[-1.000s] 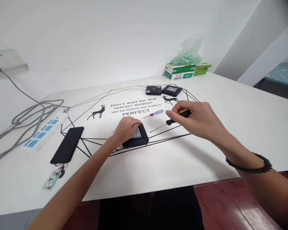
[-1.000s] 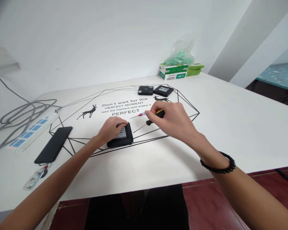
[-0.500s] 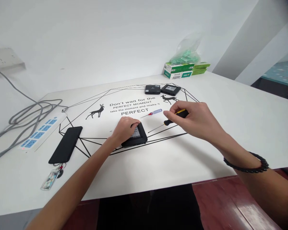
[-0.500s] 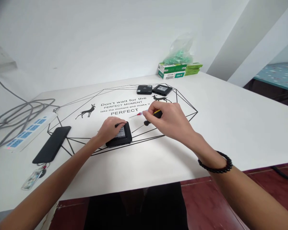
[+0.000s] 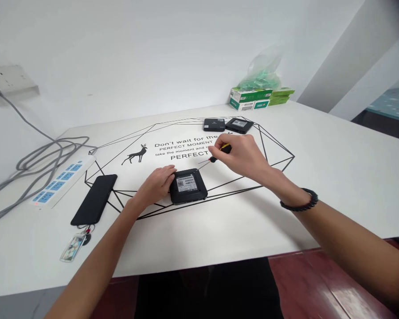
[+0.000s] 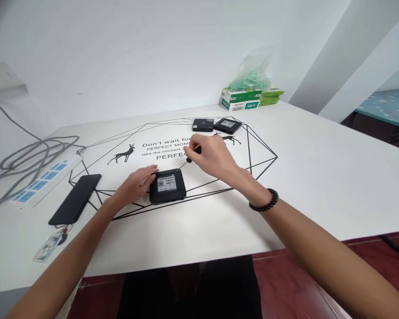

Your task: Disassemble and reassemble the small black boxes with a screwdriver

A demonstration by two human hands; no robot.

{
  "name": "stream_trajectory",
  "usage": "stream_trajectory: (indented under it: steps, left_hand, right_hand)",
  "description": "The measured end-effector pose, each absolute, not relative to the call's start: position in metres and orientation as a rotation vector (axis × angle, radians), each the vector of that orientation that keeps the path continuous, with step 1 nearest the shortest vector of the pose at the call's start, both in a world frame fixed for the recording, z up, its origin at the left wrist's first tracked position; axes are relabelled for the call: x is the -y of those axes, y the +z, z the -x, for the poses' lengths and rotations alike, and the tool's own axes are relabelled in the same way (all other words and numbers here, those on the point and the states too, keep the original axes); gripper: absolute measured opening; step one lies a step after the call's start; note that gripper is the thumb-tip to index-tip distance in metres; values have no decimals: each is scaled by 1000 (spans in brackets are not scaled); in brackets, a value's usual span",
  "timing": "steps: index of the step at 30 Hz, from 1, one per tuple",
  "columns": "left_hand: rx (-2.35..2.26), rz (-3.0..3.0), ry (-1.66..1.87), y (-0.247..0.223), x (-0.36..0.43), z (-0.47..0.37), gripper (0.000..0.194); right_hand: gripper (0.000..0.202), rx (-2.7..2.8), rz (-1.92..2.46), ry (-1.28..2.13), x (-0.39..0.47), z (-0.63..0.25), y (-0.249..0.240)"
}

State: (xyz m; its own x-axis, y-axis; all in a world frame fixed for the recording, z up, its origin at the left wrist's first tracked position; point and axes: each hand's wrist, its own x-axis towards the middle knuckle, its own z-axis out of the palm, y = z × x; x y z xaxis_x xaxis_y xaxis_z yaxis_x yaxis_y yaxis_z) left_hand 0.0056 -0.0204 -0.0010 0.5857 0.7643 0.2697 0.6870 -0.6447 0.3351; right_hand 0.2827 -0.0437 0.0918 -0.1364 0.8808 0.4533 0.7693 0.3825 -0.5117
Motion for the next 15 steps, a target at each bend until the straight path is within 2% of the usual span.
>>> stream_trajectory:
  steps: [3, 8, 12, 15]
  left_hand:
    - [-1121, -2639, 566, 2, 32, -16, 43]
    - [-1050, -2739, 419, 8, 42, -43, 62]
    - [-1066, -2721, 374, 8, 41, -46, 59]
    - [-1066, -2628, 369, 8, 39, -40, 76]
  right_hand:
    - [22, 1812, 1402, 161, 39, -281, 86]
    - [23, 1565, 1424, 121, 31, -288, 72]
    - [22, 1555, 1456, 109, 30, -294, 68]
    - [22, 1574, 1452, 94, 32, -295, 70]
